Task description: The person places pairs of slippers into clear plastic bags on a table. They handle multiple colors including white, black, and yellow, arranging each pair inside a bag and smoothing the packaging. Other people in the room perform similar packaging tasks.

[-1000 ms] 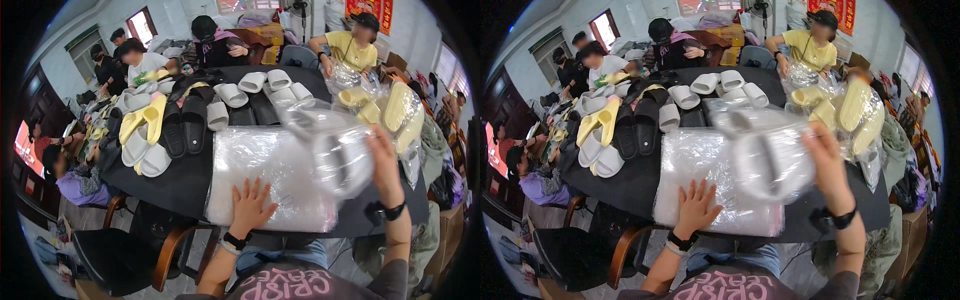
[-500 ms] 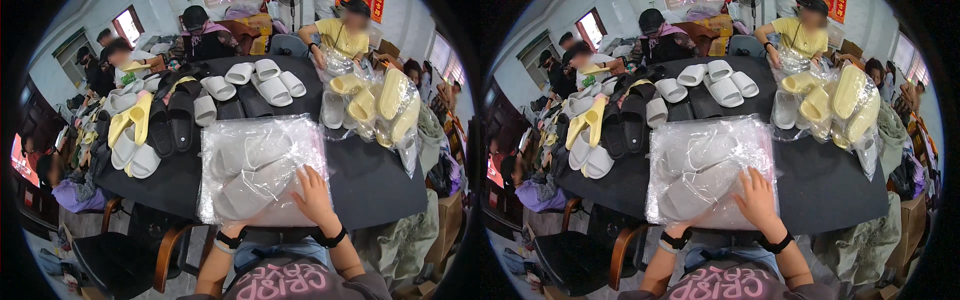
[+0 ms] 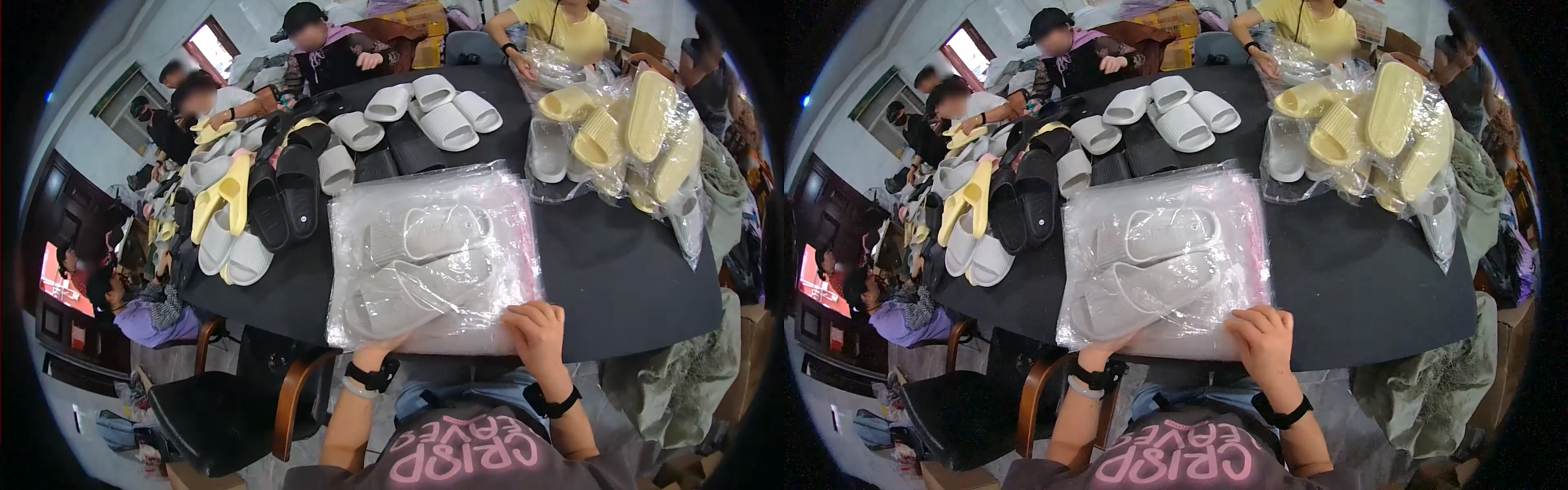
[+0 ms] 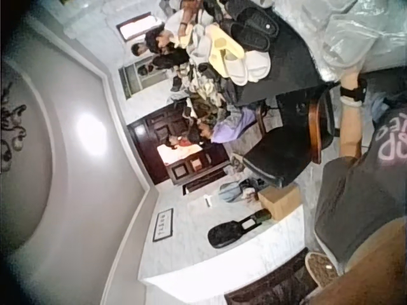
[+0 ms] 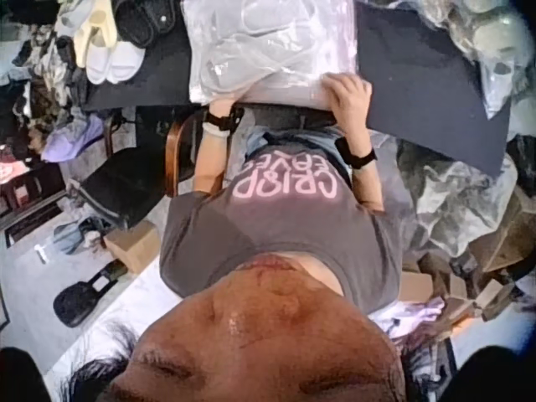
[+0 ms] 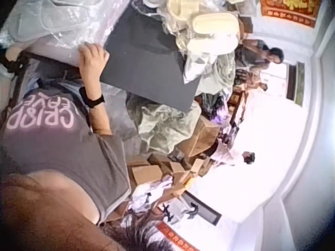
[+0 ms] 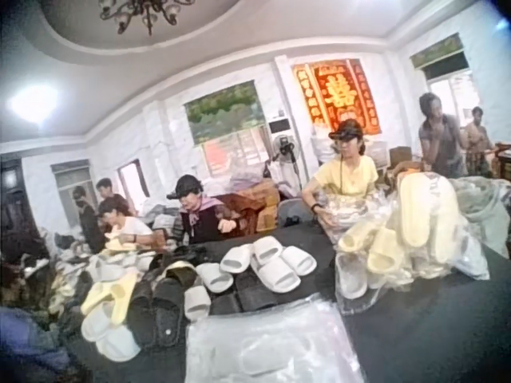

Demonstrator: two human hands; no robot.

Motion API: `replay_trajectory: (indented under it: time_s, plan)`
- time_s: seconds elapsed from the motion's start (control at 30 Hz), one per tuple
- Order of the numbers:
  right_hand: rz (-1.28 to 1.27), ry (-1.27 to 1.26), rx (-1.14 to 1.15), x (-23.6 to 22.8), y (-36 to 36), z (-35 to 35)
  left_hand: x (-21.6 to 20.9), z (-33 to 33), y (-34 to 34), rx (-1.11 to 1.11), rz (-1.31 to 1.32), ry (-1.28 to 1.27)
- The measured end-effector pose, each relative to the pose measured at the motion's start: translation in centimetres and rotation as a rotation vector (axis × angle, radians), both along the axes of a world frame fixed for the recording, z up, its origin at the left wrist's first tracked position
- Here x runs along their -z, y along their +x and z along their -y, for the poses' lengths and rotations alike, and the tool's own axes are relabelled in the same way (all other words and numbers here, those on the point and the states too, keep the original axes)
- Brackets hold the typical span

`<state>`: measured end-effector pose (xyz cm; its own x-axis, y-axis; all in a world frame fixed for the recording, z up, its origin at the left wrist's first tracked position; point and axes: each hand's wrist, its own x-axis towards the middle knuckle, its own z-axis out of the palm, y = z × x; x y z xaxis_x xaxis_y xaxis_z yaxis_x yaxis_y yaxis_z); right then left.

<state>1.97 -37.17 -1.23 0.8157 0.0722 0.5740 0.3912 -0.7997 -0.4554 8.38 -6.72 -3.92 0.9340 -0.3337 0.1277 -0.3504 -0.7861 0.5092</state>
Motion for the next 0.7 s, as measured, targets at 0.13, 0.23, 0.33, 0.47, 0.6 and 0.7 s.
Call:
replay_trajectory:
  time_s: [0.13,0.23,0.33,0.47,0.6,0.7]
  plan:
    - [0.141,0.045,0.052,-1.6,-0.6,1.1,0.1,-0.5,-0.2,-0.025,0.016,0.008]
    - [0.197,-0.002,-0.005,-2.6,-1.6,1.5,0.4,-0.7,-0.1,-0.037,0.026,-0.005]
    - [0.163,0.019,-0.097,-1.8,-2.3,1.6,0.8,-1.8,0.5,-0.065,0.033,-0.028]
    - [0.084,0.047,-0.073,-0.8,-2.2,1.1,1.0,-4.7,1.0,-0.157,0.014,-0.142]
    - [0.036,0.108,-0.052,0.1,-2.5,1.1,-1.1,-7.2,1.2,-0.205,0.041,0.007]
    - [0.015,0.239,-0.024,-0.5,-2.6,1.5,-2.3,-9.8,-0.1,-0.359,0.187,0.471]
